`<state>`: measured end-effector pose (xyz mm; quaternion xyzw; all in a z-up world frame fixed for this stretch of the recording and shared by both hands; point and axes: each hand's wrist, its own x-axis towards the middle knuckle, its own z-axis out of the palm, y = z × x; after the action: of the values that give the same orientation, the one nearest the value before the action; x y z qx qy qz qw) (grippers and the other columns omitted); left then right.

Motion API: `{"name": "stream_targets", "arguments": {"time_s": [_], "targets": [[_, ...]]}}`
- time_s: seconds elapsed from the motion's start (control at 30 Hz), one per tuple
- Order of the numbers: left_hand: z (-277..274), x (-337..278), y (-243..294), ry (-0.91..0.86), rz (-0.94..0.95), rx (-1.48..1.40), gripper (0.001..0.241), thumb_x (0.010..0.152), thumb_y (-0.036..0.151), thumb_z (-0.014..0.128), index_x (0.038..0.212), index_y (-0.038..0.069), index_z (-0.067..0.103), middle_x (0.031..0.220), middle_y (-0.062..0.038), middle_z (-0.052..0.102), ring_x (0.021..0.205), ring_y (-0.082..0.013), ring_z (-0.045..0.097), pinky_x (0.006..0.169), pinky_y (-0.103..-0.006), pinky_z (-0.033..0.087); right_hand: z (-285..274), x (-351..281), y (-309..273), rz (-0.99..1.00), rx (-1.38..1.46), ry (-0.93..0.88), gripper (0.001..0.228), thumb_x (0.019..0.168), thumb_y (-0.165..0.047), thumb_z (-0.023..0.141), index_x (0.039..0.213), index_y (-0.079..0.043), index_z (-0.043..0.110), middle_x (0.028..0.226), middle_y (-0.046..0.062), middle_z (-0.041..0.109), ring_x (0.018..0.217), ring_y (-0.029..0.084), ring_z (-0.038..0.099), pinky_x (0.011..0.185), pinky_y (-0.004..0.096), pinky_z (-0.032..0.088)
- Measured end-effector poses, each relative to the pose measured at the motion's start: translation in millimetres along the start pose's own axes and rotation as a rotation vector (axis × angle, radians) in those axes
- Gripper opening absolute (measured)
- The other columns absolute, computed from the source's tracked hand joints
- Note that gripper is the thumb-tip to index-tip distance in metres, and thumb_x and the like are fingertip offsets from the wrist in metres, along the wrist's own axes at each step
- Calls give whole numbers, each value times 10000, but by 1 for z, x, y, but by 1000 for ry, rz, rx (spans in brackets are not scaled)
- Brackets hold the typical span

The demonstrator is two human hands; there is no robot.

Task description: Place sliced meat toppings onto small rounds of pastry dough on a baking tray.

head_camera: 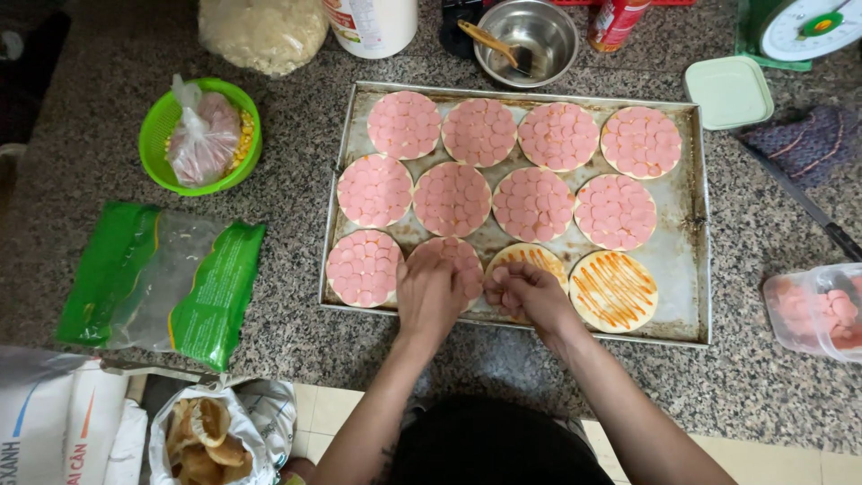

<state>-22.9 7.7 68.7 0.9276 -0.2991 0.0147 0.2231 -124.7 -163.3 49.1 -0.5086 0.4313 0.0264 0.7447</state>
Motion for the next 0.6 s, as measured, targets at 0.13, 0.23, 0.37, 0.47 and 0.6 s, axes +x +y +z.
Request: {"name": "stream_targets", "arguments": {"time_s": [0.13,0.23,0.37,0.47,0.6], "targets": [[19,-2,-10,70,33,29,234,903,359,848,889,126,838,956,-113,792,1080,-346,751,999,-520,504,-3,-1,4,16,-10,9,269,1054,-130,798,1289,-1,777,1043,175,837,777,240,825,679,356,712],[23,-4,-13,48,48,61,167,967,292,837,949,127,853,950,-82,807,1033,-305,765,1032,-486,508,-1,-3,4,7,-13,-27,282,1043,-119,817,1298,1,806,916,129,773,735,226,778,675,375,725],[8,-1,-2,-35,-19,-150,273,1049,392,805,1069,134,891,959,-102,851,1067,-337,806,1167,-528,463,-6,7,12,11,-20,-67,234,1039,-109,833,1255,-22,810,929,127,806,732,221,801,663,366,725],[11,-2,-6,-145,-65,-338,336,1050,516,798,1117,204,904,1003,-84,892,1119,-345,839,1240,-533,444,-10,20,27,9,-35,-101,243,1026,-109,863,1249,-27,811,924,123,811,727,223,807,662,375,733],[-21,3,-3,-119,-25,-375,326,1023,509,788,1094,218,917,943,-102,881,1057,-401,825,1147,-534,516,-14,31,39,-3,-77,-109,282,1034,-126,875,1288,-9,837,894,174,804,737,295,839,678,441,753]]}}
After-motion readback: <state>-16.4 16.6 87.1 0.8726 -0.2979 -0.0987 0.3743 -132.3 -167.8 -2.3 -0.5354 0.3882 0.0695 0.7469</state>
